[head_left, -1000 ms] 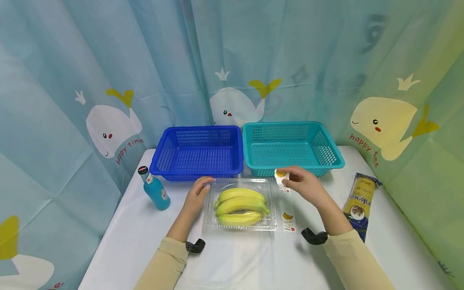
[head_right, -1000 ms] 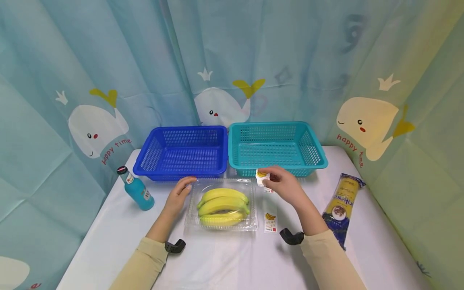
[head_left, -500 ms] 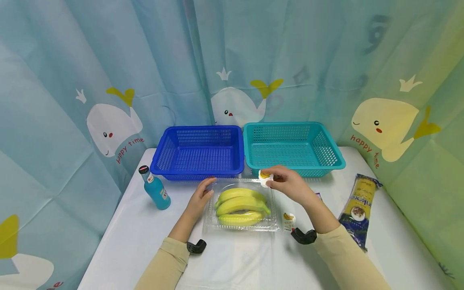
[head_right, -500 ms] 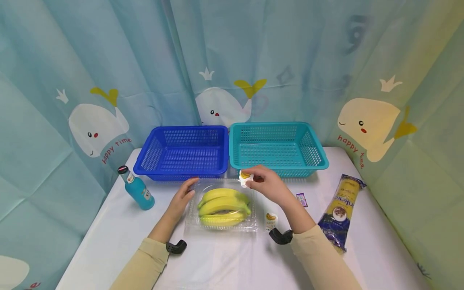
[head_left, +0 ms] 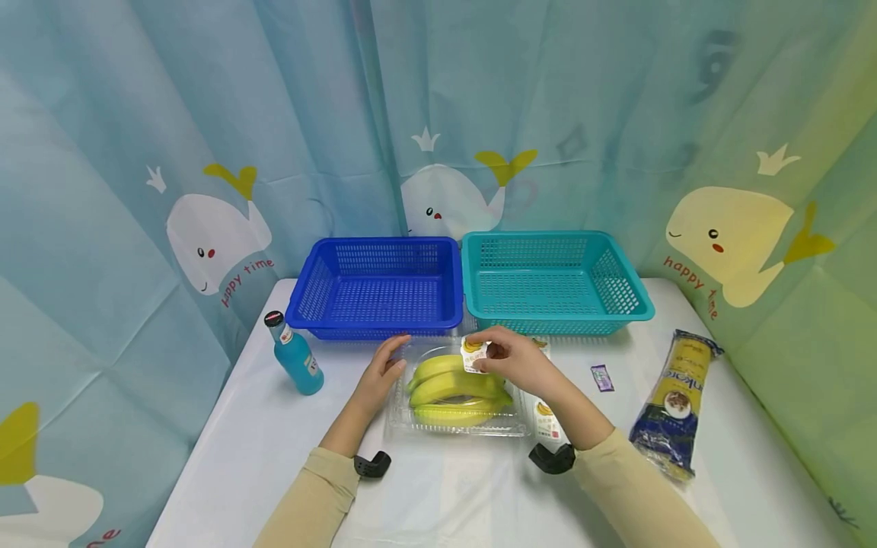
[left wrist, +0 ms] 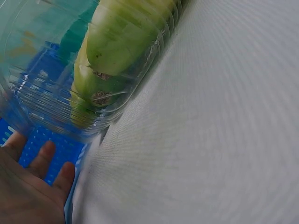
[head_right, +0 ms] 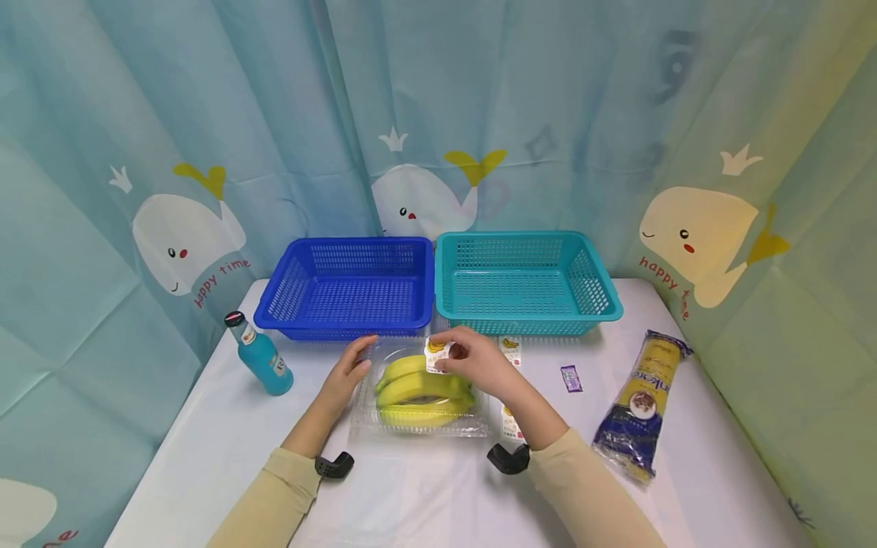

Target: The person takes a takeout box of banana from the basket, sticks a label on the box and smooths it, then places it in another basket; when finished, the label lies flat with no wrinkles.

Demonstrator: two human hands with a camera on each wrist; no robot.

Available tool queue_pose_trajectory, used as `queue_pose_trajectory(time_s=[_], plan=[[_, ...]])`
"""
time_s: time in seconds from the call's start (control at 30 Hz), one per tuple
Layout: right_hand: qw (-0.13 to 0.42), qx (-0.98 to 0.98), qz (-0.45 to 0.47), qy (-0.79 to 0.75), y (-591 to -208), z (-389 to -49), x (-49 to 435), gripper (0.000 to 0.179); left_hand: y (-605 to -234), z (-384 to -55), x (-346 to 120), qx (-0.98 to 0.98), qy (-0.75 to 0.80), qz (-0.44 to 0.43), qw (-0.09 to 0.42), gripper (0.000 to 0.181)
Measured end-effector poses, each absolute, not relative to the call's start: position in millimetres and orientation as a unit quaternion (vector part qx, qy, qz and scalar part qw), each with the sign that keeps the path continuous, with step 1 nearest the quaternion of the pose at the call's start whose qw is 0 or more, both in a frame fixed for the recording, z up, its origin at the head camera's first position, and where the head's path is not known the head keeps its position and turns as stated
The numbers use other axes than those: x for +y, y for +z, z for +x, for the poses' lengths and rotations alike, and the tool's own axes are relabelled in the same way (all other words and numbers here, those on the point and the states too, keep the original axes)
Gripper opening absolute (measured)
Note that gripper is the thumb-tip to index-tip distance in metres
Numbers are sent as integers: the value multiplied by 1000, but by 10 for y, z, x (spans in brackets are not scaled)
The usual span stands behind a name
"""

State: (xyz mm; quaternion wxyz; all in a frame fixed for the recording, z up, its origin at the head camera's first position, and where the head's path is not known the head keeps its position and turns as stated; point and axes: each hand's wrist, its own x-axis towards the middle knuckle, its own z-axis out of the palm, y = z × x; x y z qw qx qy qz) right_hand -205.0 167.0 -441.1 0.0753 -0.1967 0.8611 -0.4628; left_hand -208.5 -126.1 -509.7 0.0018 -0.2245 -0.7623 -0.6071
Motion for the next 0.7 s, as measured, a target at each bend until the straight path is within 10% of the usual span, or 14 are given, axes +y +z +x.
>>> queue_pose_trajectory(time_s=[0.7], plan=[[73,891,-200,-401,-4548,-2042,1376,39,-5112,-2095,-1272,-772,-593,-226,2,48]])
